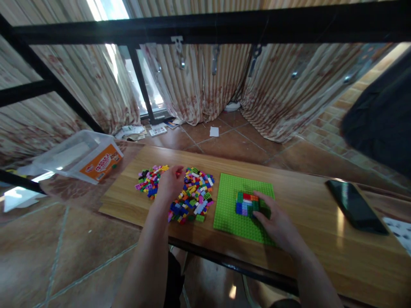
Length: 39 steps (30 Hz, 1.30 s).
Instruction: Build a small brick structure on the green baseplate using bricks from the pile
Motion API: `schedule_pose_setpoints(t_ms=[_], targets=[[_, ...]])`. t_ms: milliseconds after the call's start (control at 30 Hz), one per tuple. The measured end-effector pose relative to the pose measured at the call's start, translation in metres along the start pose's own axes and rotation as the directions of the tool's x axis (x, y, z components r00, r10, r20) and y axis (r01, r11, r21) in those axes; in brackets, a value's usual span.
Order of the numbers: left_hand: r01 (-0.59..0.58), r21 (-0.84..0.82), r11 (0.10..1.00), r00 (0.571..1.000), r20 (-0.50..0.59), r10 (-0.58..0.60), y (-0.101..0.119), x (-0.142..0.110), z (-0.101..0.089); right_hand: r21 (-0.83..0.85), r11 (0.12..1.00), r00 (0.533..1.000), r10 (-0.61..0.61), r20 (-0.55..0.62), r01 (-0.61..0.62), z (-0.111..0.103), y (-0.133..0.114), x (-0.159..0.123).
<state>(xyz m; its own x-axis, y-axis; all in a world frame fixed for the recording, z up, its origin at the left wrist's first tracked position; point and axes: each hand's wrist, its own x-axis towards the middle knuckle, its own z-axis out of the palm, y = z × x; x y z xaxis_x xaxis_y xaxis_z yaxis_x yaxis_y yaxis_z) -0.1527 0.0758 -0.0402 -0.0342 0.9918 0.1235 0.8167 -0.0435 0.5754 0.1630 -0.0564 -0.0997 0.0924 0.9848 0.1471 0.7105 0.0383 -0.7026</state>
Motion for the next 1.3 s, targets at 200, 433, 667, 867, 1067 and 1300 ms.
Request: schedule_pose_setpoints(t_ms=[200, 433, 667, 867, 1067, 1300], targets=[[0.112, 0.060, 0.992, 0.994, -0.024, -0.110, -0.014, 0.003, -0.013, -0.036, 0.999, 1.000, -0.002, -0.003, 0.002, 0.002, 0.003, -0.001], [0.091, 0.211, 0.973, 0.996, 0.002, -0.093, -0.004, -0.001, -0.001, -0.041, 0.999, 0.999, -0.020, -0.028, 0.018, 0.001, 0.002, 0.000], [0.099, 0.278, 0.956, 0.995, -0.026, -0.095, -0.006, 0.006, 0.011, -0.052, 0.999, 1.000, -0.007, -0.020, 0.006, 0.002, 0.002, 0.001], [0.076, 0.201, 0.977, 0.996, -0.070, -0.063, -0.001, 0.010, 0.005, 0.044, 0.999, 0.998, 0.010, -0.069, -0.007, -0.003, -0.010, 0.000], [-0.146, -0.273, 0.951, 0.983, 0.068, 0.170, 0.035, -0.015, 0.019, 0.413, 0.892, 0.876, 0.339, -0.343, -0.184, -0.010, -0.014, 0.006], [-0.301, -0.511, 0.806, 0.857, 0.225, 0.463, 0.086, -0.068, 0.067, 0.538, 0.826, 0.812, 0.425, -0.400, -0.168, -0.011, -0.021, 0.009]])
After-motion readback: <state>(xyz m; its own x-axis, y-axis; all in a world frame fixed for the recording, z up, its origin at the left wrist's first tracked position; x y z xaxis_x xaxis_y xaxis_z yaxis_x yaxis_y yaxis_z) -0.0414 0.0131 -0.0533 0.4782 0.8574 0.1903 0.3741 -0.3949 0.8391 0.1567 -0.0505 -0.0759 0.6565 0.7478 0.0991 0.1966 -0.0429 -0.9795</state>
